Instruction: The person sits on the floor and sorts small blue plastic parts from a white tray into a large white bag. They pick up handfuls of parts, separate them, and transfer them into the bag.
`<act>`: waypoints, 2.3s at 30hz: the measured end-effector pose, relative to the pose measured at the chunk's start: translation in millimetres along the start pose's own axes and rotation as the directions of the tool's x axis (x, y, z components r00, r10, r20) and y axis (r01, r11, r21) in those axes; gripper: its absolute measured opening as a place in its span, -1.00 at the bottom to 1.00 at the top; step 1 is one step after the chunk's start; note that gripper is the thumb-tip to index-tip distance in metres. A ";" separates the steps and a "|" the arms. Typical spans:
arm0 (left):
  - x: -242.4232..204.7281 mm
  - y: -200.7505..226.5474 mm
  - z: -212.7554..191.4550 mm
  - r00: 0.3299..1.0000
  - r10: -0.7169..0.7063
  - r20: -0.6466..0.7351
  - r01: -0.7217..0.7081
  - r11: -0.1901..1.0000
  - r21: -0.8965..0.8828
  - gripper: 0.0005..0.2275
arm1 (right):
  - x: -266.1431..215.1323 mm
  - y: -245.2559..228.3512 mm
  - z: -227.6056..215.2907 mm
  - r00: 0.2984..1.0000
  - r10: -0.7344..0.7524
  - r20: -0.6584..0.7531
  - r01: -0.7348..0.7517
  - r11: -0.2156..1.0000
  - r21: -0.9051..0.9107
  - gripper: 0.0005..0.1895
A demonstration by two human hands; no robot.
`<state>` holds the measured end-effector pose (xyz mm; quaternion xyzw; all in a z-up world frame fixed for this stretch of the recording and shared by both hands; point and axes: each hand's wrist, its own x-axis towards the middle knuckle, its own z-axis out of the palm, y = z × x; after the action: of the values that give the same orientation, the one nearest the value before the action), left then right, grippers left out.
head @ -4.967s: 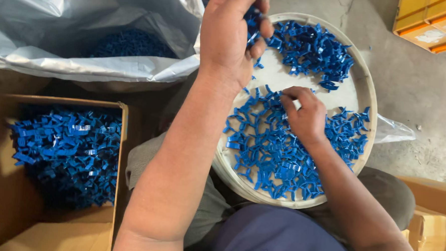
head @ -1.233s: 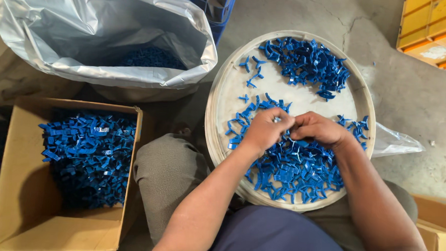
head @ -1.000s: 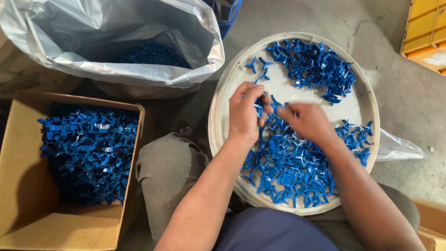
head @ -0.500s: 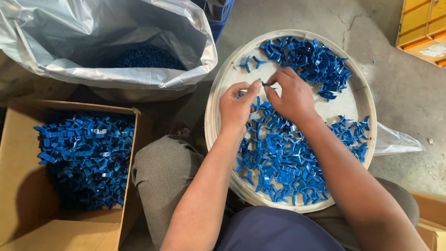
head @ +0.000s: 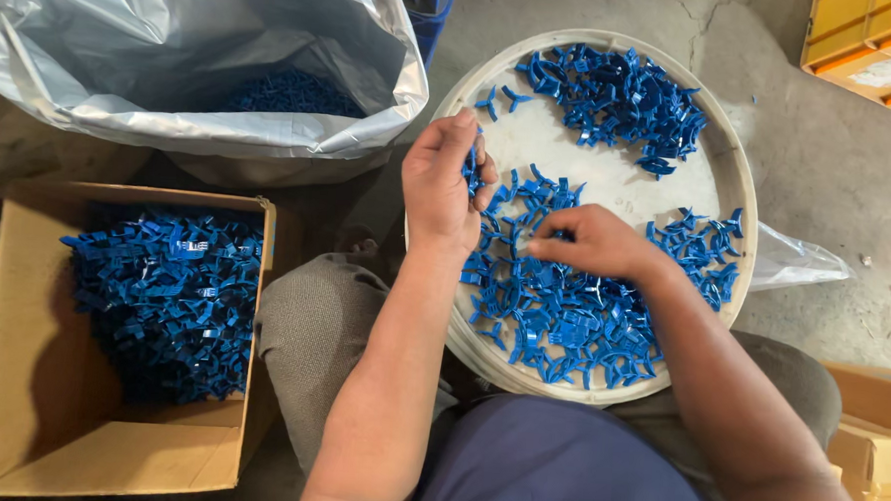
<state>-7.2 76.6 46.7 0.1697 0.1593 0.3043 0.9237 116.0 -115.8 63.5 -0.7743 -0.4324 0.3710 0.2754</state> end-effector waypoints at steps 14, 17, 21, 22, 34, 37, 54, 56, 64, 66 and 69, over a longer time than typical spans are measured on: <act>6.6 -1.4 -4.8 0.994 0.020 -0.105 -0.002 0.986 0.165 -0.75 | 111.5 -6.7 25.5 0.944 0.097 -0.315 -0.247 0.842 -0.480 -0.76; 9.6 -10.5 -6.2 0.987 -0.015 -0.161 0.058 0.963 0.264 -0.68 | 94.9 -16.9 -14.8 0.923 0.138 -0.358 -0.138 0.990 0.026 -0.80; 9.1 -21.3 0.1 0.962 -0.211 -0.173 0.252 0.930 0.266 -0.54 | 58.3 -56.9 -42.2 0.934 0.075 -0.350 -0.012 0.984 0.178 -0.80; 7.6 -23.5 2.2 0.946 -0.271 -0.180 0.310 0.916 0.252 -0.50 | 50.0 -68.6 -39.5 0.950 -0.001 -0.312 0.033 0.995 0.098 -0.80; 1.0 -12.1 -1.8 0.986 -0.169 -0.014 0.169 0.983 0.069 -0.73 | 11.3 -9.5 -10.8 0.923 0.050 -0.380 -0.252 0.826 -0.504 -0.64; -0.2 -13.1 -0.8 0.990 -0.143 -0.009 0.143 0.979 0.143 -0.74 | -17.7 42.2 4.8 0.871 0.093 -0.483 -0.275 0.906 -0.322 -0.79; -21.1 -62.8 -0.9 0.889 -0.459 -0.004 0.336 0.645 0.687 -0.82 | -86.8 42.0 -10.5 0.841 0.395 -0.369 0.101 0.556 0.825 -0.90; -23.5 -67.8 -0.8 0.881 -0.470 0.060 0.293 0.640 0.710 -0.80 | -78.0 29.4 -6.4 0.863 0.376 -0.339 0.117 0.503 0.856 -0.90; -24.8 -76.2 -12.9 0.915 -0.345 0.209 0.050 0.611 0.790 -0.71 | -55.2 -12.6 14.6 0.853 0.256 -0.455 0.033 0.843 0.537 -0.78; -26.4 -75.7 -11.8 0.916 -0.090 0.391 -0.365 0.217 0.905 -0.76 | -55.9 -20.7 9.8 0.802 0.300 -0.516 -0.308 0.949 0.073 -0.73; -24.1 -68.0 -4.6 0.922 0.030 0.387 -0.386 0.185 0.904 -0.76 | -59.1 -24.2 -2.2 0.778 0.303 -0.550 -0.504 0.824 -0.259 -0.69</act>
<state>7.1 11.3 19.2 0.7696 0.1552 0.2335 0.5737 85.8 -156.2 102.7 -0.9564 -0.2340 0.1211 0.1260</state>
